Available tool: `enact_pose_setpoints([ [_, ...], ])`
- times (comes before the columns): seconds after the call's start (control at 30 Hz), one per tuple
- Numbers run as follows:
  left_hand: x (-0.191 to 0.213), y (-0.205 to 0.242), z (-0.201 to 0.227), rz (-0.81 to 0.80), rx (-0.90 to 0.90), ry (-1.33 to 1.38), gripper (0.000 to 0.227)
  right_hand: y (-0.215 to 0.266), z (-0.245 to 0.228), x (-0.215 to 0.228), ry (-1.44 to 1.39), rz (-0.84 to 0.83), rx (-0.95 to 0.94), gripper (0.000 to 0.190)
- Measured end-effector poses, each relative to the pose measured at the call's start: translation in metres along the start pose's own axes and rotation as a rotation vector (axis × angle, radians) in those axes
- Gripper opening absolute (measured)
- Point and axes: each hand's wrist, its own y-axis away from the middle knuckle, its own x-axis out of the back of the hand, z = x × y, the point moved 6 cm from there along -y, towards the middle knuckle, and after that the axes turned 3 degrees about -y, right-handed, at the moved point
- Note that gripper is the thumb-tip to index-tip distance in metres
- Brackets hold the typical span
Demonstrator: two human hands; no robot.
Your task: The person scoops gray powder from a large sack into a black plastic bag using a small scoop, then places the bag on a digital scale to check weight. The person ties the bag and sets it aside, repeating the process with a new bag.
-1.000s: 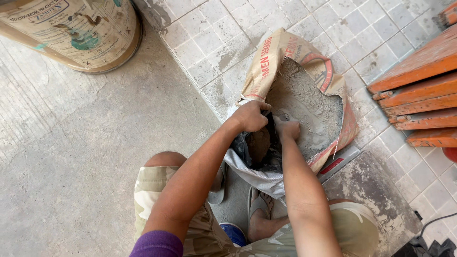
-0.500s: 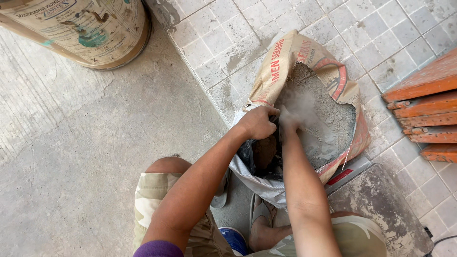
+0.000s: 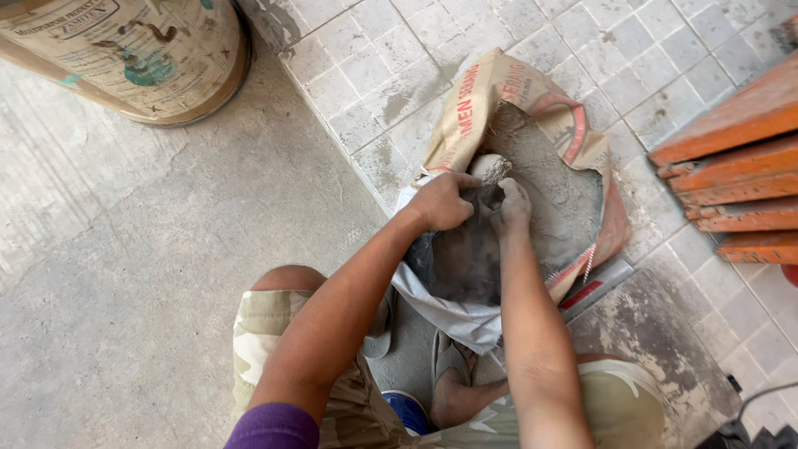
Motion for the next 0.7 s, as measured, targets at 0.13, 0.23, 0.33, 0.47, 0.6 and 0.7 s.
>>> enact_pose_setpoints([
  [0.13,-0.002,0.004,0.005,0.012,-0.032,0.014,0.053,0.064,-0.055,0.000,-0.070,-0.052,-0.017,0.012],
  [0.23,-0.010,-0.014,-0.014,0.029,0.027,0.022,0.052,0.068,-0.062,0.022,-0.135,-0.065,0.015,0.016],
  [0.33,-0.018,-0.030,-0.028,0.066,0.044,0.054,0.052,0.097,-0.073,0.030,-0.110,-0.093,-0.035,0.014],
  [0.47,-0.025,-0.037,-0.035,0.095,0.027,0.095,0.052,0.141,-0.075,0.034,-0.093,-0.125,-0.078,0.011],
  [0.6,-0.018,-0.019,-0.011,0.113,-0.059,0.174,0.058,0.181,-0.060,0.030,-0.085,-0.150,-0.140,0.008],
  [0.7,-0.029,-0.026,-0.012,0.107,-0.046,0.087,0.051,0.193,-0.037,0.023,-0.094,-0.133,-0.184,0.017],
])
